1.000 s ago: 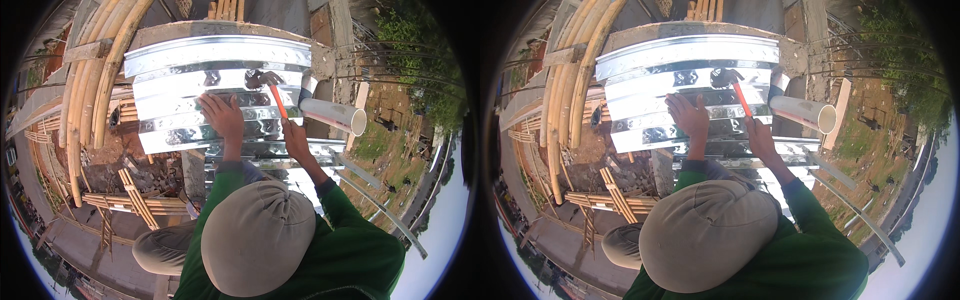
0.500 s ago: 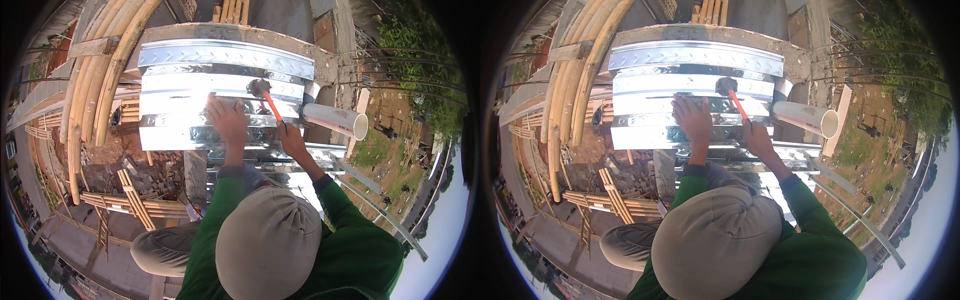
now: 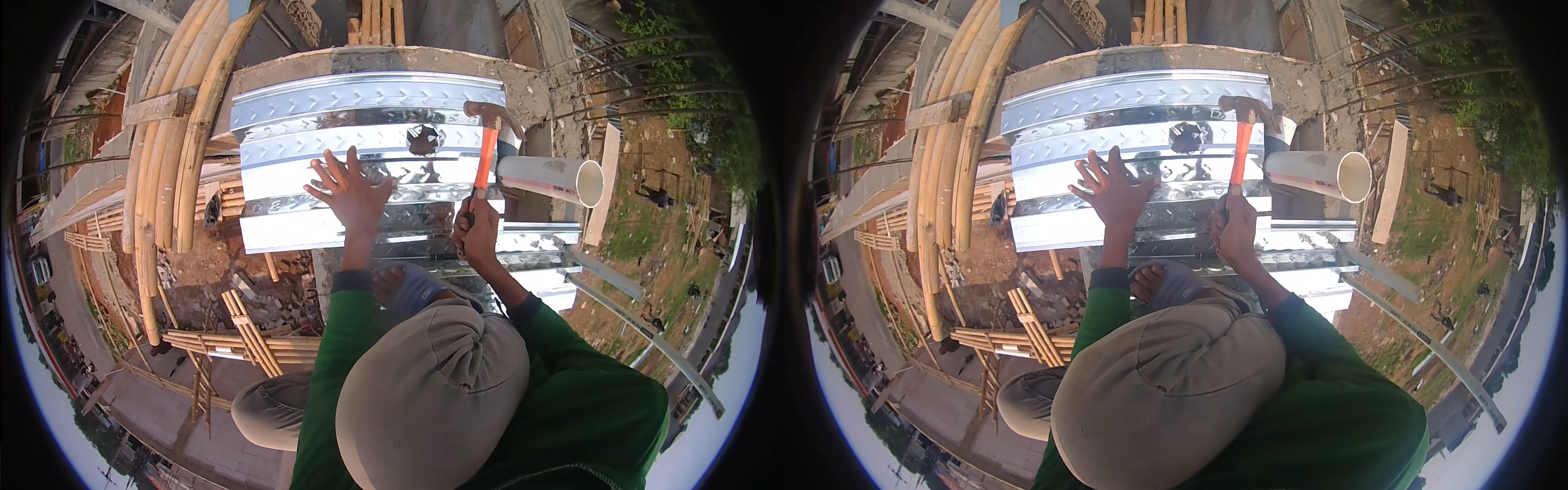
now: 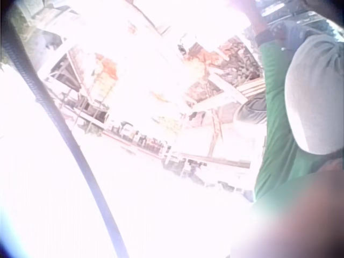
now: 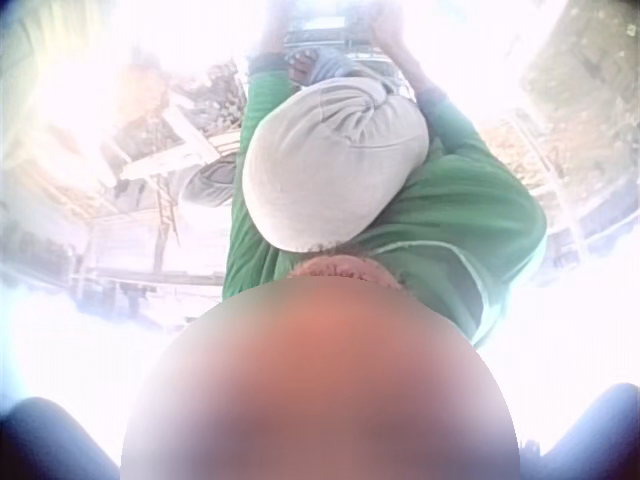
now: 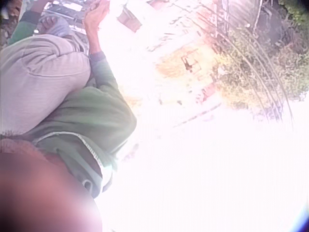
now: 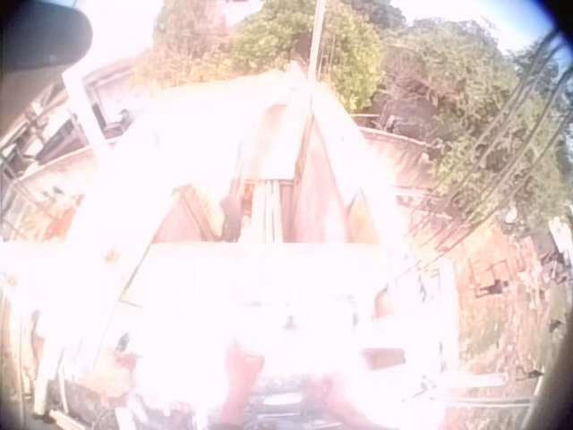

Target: The person uses an angle grinder to cut a hole in a corrugated metal sheet, then uses a hammer to break out the cut section. The person handles the metal sheet and tools while working on a construction site.

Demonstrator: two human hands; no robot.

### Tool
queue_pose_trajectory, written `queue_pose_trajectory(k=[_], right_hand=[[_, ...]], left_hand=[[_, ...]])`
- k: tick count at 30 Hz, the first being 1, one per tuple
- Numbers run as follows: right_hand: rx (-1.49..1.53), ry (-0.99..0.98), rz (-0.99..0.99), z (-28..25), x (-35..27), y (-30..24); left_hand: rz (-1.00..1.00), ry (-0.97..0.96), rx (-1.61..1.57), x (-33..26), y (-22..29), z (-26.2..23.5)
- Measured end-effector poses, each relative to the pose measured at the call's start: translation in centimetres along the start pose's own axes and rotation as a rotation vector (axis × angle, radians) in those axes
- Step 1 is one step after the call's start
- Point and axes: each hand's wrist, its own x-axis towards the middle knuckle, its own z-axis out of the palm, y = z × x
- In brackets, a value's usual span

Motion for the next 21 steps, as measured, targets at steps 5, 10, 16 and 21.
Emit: queue_pose_trajectory(k=[5, 10, 16, 21], right_hand=[[-0.042, -0.077, 0.375, 2.2, 1.0, 0.3], [-0.048, -0.046, 0.269, 2.0, -0.5, -0.3], [0.177, 0.149, 0.122, 3.5, 0.2, 0.7], [-0.098, -0.006, 0.454, 3.3, -0.5, -0.3]], left_hand=[[-0.032, -0.006, 0.017, 0.1, -0.5, 1.0], [0.003, -0.049, -0.051, 0.2, -2.0, 1.2], [0.022, 0.027, -0.057, 0.2, -1.9, 2.1], [0.009, -0.030, -0.053, 0.4, -2.2, 1.2]])
